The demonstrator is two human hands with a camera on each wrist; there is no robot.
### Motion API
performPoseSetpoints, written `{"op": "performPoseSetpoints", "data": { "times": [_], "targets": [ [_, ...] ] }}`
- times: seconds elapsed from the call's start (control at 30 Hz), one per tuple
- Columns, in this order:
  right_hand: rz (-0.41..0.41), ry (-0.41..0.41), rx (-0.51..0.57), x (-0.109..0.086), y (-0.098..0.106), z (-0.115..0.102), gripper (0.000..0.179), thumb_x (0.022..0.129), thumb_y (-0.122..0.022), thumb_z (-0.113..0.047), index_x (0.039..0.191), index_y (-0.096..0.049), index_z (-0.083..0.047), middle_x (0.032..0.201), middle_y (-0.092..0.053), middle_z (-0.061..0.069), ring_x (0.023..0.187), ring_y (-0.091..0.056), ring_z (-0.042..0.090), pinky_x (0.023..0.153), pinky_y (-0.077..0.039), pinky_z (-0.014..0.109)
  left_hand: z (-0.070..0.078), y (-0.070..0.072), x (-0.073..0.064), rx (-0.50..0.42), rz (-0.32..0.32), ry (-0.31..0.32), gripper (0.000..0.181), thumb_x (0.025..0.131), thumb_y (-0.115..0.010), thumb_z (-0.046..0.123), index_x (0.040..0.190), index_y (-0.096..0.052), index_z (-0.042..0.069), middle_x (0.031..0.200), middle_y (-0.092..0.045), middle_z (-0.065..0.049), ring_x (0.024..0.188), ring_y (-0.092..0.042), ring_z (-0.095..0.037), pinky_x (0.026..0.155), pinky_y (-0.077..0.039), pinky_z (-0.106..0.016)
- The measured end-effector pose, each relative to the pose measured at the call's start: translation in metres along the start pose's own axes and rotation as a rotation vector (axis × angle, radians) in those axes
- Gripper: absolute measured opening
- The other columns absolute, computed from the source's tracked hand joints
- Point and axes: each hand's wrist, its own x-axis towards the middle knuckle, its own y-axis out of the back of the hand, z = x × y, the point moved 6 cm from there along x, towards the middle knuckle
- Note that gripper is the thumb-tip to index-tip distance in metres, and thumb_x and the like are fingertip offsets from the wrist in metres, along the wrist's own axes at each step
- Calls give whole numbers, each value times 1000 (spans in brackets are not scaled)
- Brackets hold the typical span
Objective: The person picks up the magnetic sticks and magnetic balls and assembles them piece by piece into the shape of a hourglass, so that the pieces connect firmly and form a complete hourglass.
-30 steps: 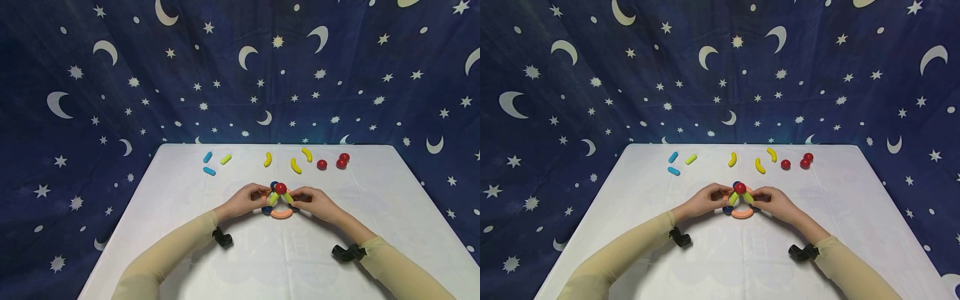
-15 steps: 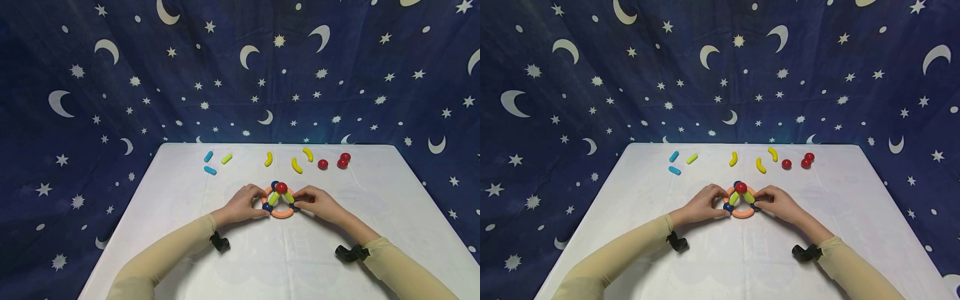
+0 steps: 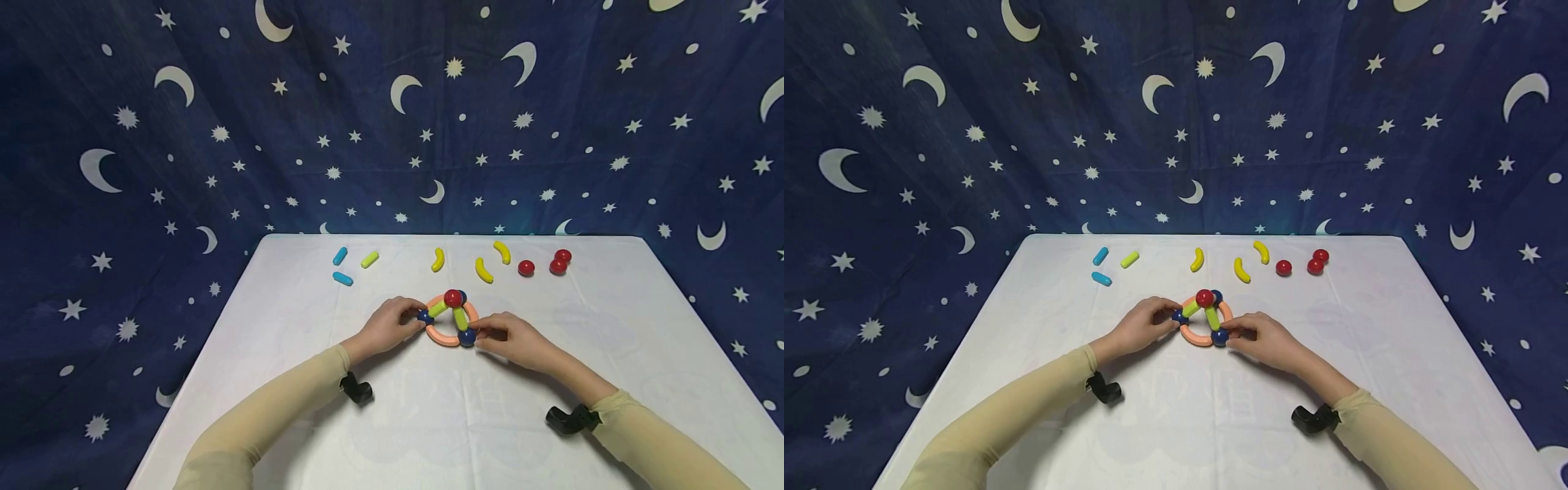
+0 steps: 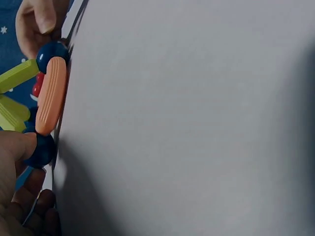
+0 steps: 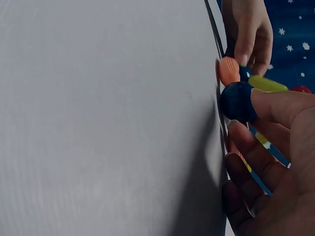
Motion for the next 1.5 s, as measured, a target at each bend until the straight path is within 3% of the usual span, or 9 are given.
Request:
{"op": "performPoseSetpoints", "data": {
  "times": [0.3, 0.83, 0.93, 1.07, 1.2, 1.37, 1.5],
  "targets": [
    [-65, -9, 12, -1, -13, -11, 34, 94, -76, -32, 128, -73, -26, 101, -64, -7, 99, -54, 20, 85, -47, 38, -7, 5, 8, 9, 23, 45, 40, 102, -65, 27, 140, -62, 16, 122, -66, 0, 104, -58, -13, 93, -48, -33],
    [-101, -15, 58, 6, -9, -9, 29, 97, -73, -30, 125, -74, -27, 109, -68, -7, 103, -56, 21, 92, -48, 42, -12, 6, 10, -26, 2, 51, 39, 103, -64, 29, 140, -63, 18, 129, -65, 1, 111, -58, -14, 99, -47, -35],
    [-46, -45, 93, 9, -4, -1, 26, 97, -72, -32, 122, -75, -24, 111, -70, -5, 103, -58, 21, 91, -50, 39, -12, 6, 11, -27, 1, 53, 39, 103, -64, 29, 140, -63, 18, 129, -65, 1, 112, -58, -14, 100, -46, -35],
    [113, -73, 116, 16, 11, 11, 26, 99, -71, -30, 121, -73, -16, 114, -70, 1, 97, -60, 21, 83, -52, 31, -12, 6, 11, -25, -7, 53, 39, 103, -64, 30, 140, -63, 19, 129, -65, 1, 113, -58, -14, 101, -46, -35],
    [199, -51, 83, 24, 23, 16, 31, 100, -69, -22, 129, -68, -12, 123, -68, 7, 100, -61, 24, 85, -52, 36, -13, 6, 11, -25, -13, 51, 39, 103, -64, 30, 141, -62, 19, 129, -65, 1, 115, -58, -14, 102, -46, -35],
    [112, -40, 27, 37, 21, 14, 49, 99, -69, -29, 144, -58, -13, 141, -59, 13, 124, -55, 33, 104, -46, 54, -11, 7, 12, -22, -20, 50, 40, 104, -63, 31, 142, -62, 20, 125, -66, 2, 108, -58, -14, 96, -47, -34],
    [47, -85, 3, 40, 15, 14, 54, 99, -69, -33, 149, -55, -19, 142, -56, 12, 129, -48, 34, 108, -40, 58, -10, 5, 14, -8, -32, 51, 41, 104, -63, 30, 144, -61, 20, 115, -65, 2, 96, -55, -15, 86, -47, -33]
  ]
}}
